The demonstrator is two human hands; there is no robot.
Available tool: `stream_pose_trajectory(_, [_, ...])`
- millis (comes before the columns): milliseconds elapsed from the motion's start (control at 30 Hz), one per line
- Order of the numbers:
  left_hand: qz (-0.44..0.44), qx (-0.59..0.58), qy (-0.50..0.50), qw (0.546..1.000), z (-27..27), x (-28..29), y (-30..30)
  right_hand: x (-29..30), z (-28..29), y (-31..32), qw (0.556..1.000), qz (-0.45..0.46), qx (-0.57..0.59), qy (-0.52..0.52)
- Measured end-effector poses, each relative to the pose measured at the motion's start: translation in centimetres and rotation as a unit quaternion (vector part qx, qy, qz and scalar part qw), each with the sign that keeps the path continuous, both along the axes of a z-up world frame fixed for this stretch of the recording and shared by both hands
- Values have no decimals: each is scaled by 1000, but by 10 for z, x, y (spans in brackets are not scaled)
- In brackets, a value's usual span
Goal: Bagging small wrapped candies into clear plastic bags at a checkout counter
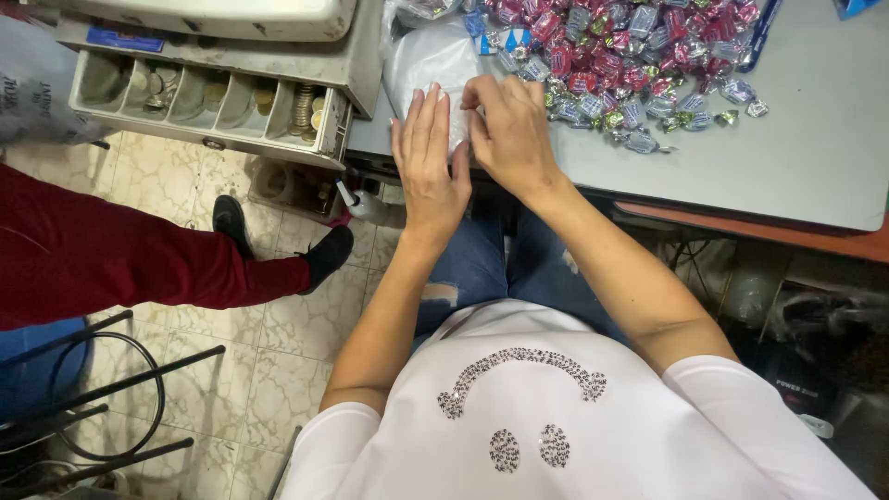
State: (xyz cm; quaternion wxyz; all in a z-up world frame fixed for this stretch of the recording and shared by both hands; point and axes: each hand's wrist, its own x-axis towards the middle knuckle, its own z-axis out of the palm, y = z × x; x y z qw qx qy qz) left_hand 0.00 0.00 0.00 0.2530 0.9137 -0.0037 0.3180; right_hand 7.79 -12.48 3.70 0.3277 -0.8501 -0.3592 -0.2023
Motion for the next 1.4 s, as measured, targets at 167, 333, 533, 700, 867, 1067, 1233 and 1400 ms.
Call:
stream_pose_trajectory(167, [-10, -7, 1, 1000, 4, 0, -1, -1, 5, -2, 1000, 3, 17, 9])
stream_pose_trajectory(333, [-11, -15, 6, 1000, 7, -1, -1, 2, -3, 0, 1000, 4, -3, -29])
stream_pose_trajectory(533, [-8, -13, 1, 1000, 6, 5, 0, 4, -7, -1, 999, 14, -29, -32])
stream_pose_trajectory(700, [-2, -27, -55, 998, 10, 13, 3, 4, -2, -5, 996, 81, 25, 7])
stream_pose_trajectory(867, [10, -58, -80, 995, 14, 21, 4, -3, 11, -7, 988, 134, 77, 8])
stream_pose_trajectory(1067, [24, -52, -85, 995, 14, 30, 15, -12, 16, -21, 965, 186, 147, 115])
stream_pose_trajectory(1233, [26, -22, -82, 996, 13, 37, 19, -24, 36, -43, 903, 247, 243, 253])
stream_pose_trajectory(1400, [59, -16, -51, 997, -1, 41, 27, -26, 22, -85, 821, 304, 335, 348])
